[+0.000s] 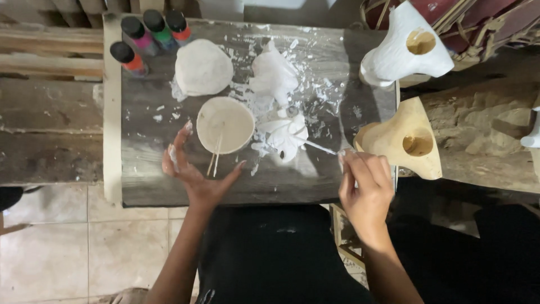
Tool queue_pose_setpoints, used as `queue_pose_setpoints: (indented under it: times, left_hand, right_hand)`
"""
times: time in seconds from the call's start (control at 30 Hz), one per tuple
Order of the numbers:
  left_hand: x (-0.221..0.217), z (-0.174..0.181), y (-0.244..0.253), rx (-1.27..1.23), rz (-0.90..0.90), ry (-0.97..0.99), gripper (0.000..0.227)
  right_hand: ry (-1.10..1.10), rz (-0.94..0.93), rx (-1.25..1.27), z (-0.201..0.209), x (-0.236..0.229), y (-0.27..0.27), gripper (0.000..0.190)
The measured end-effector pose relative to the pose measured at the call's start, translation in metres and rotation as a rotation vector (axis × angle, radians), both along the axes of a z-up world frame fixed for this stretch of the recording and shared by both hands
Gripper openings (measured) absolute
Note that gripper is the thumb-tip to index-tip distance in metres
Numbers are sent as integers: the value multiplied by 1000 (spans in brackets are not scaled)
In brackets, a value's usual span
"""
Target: Applying and smoothing white plaster or clay onto various molds and objects on a workbench
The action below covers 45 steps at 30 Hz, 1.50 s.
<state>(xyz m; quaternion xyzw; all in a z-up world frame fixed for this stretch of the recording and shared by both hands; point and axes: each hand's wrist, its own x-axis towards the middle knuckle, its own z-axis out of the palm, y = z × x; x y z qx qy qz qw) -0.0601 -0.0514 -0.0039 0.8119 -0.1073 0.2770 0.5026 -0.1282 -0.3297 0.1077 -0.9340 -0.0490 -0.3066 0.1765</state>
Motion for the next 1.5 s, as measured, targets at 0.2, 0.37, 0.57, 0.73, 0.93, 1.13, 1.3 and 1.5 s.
queue_pose_setpoints:
  times: [0.2, 0.37, 0.57, 0.73, 0.93, 1.13, 1.3, 1.5]
  left_hand:
    - [-11, -8, -1, -49, 0, -17, 130]
    - [-22, -19, -12, -94, 15, -13, 145]
    - [-17, -10, -32, -75, 116, -11, 131]
    - [-24, -15, -38, 61, 193, -23, 123]
    - [-19, -22, -41, 202, 312, 116, 111]
    - [-15, -20, -42, 165, 336, 102, 116]
    - [-14, -16, -39, 106, 243, 25, 133]
    - [-15, -17, -41, 73, 248, 98, 124]
  right_hand:
    - [-5, 31, 8, 2, -9, -8, 7]
    - [0, 45, 1, 12, -5, -7, 7]
    - [70, 113, 9, 21, 6, -5, 6]
    - [173, 168, 52, 31, 7, 0, 6]
    - [293, 285, 224, 40, 15, -1, 7]
    - [325, 371, 336, 28, 20, -5, 13]
    - [453, 344, 466, 27, 19, -8, 17]
    - [458, 326, 461, 26, 23, -15, 19]
